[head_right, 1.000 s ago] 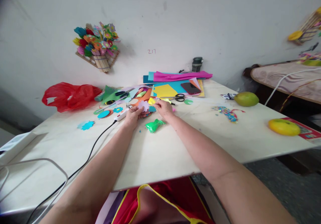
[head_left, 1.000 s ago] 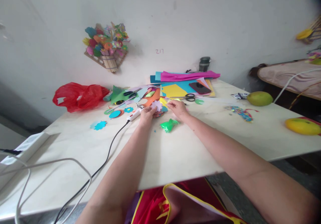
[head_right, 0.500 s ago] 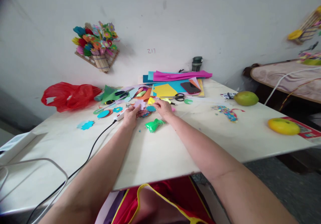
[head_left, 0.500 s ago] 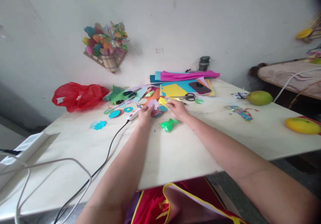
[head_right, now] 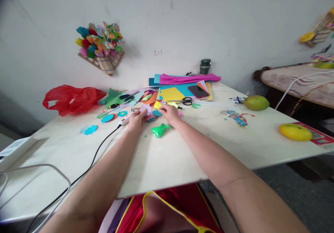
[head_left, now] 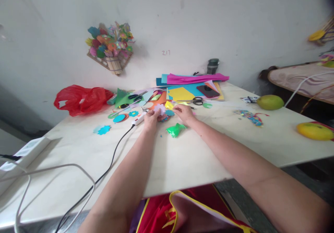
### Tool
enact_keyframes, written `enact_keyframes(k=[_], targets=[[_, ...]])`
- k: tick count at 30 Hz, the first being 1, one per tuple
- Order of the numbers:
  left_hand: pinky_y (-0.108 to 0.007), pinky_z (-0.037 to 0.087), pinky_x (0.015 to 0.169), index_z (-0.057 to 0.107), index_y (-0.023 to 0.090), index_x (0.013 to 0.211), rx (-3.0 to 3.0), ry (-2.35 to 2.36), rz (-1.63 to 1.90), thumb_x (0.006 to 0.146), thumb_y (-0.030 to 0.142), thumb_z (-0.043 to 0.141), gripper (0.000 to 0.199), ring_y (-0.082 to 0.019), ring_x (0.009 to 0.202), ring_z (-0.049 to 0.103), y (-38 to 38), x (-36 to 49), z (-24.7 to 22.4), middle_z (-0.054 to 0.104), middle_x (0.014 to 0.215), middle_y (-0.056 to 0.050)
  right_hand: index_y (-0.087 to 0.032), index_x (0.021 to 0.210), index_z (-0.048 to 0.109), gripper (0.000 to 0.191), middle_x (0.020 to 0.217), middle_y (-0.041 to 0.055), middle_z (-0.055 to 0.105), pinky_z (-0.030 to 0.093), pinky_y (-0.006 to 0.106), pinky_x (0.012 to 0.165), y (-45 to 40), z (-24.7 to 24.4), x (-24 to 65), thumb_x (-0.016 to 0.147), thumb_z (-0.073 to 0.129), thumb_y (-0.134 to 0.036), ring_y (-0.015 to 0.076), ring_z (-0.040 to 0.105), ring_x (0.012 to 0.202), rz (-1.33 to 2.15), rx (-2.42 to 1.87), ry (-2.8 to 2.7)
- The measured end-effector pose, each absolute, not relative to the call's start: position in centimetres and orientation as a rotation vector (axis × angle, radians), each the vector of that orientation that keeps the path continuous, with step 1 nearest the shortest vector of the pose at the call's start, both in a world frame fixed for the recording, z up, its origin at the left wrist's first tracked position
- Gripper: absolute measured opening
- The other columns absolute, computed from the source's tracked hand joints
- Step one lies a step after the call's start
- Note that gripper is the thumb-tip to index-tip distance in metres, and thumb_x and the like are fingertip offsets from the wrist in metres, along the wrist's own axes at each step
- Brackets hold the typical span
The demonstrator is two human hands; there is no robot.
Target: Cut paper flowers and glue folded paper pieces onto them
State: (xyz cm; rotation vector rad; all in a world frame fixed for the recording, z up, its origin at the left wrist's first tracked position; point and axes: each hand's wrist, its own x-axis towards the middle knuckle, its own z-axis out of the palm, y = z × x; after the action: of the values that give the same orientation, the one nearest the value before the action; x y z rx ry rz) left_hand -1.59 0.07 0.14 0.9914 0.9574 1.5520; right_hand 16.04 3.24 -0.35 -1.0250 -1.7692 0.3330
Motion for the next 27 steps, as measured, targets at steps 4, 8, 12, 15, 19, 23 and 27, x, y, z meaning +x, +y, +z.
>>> enact_keyframes(k=[4,8,12,15,19,23,27], targets=[[-0.032,0.055,0.062,0.058,0.013,0.068,0.986,0.973,1.566,0.055,0.037,0.081,0.036,-0.022,0.063,0.069,-0.08,-1.5,0.27,0.067,0.062,-0.004,-0.021,0.078,0.071,0.016,0.073,0.003,0.071,0.046,0.029,0.067,3.03,-0.21,16.13,0.08,0.056,-0.021,0.0179,0.063,0.07,0.319,-1.024,-1.773],[-0.03,0.054,0.06,0.058,0.013,0.069,1.004,0.985,1.522,0.06,0.035,0.079,0.032,-0.021,0.062,0.069,-0.31,-1.42,0.46,0.065,0.059,-0.004,-0.02,0.073,0.07,0.013,0.07,0.0025,0.07,0.043,0.026,0.062,2.7,0.05,16.18,0.078,0.061,-0.029,0.0166,0.061,0.065,0.265,-1.072,-1.764],[-0.026,0.053,0.057,0.059,0.013,0.074,1.024,0.999,1.473,0.065,0.032,0.076,0.027,-0.02,0.063,0.069,-0.51,-1.28,0.66,0.067,0.065,-0.005,-0.019,0.068,0.068,0.021,0.063,0.0011,0.067,0.038,0.024,0.055,2.56,0.16,16.19,0.076,0.064,-0.038,0.0139,0.056,0.057,0.228,-1.102,-1.758],[-0.025,0.052,0.056,0.058,0.013,0.076,1.045,0.99,1.463,0.068,0.031,0.074,0.026,-0.019,0.064,0.069,-0.61,-1.2,0.7,0.068,0.069,-0.005,-0.019,0.067,0.068,0.022,0.06,0.0008,0.066,0.037,0.023,0.055,2.59,0.16,16.25,0.077,0.063,-0.038,0.0135,0.055,0.056,0.21,-1.114,-1.762],[-0.024,0.052,0.054,0.053,0.016,0.077,1.082,0.964,1.448,0.068,0.032,0.074,0.029,-0.019,0.063,0.069,-0.67,-1.22,0.65,0.068,0.068,-0.004,-0.018,0.074,0.07,0.016,0.071,0.0043,0.07,0.043,0.025,0.065,2.75,0.12,16.3,0.079,0.059,-0.029,0.0169,0.062,0.068,0.21,-1.092,-1.772],[-0.024,0.052,0.053,0.051,0.016,0.073,1.1,0.965,1.436,0.066,0.035,0.075,0.031,-0.018,0.06,0.068,-0.79,-1.24,0.74,0.067,0.064,-0.002,-0.018,0.083,0.071,0.019,0.081,0.0063,0.072,0.046,0.027,0.07,2.89,0.14,16.25,0.083,0.053,-0.024,0.0185,0.064,0.074,0.232,-1.085,-1.762],[-0.024,0.052,0.054,0.054,0.015,0.071,1.118,0.979,1.42,0.063,0.037,0.077,0.033,-0.018,0.06,0.068,-0.93,-1.18,0.88,0.067,0.062,-0.002,-0.017,0.088,0.071,0.022,0.083,0.0075,0.073,0.048,0.03,0.072,2.85,0.18,16.24,0.084,0.05,-0.023,0.0202,0.065,0.076,0.251,-1.091,-1.774]])
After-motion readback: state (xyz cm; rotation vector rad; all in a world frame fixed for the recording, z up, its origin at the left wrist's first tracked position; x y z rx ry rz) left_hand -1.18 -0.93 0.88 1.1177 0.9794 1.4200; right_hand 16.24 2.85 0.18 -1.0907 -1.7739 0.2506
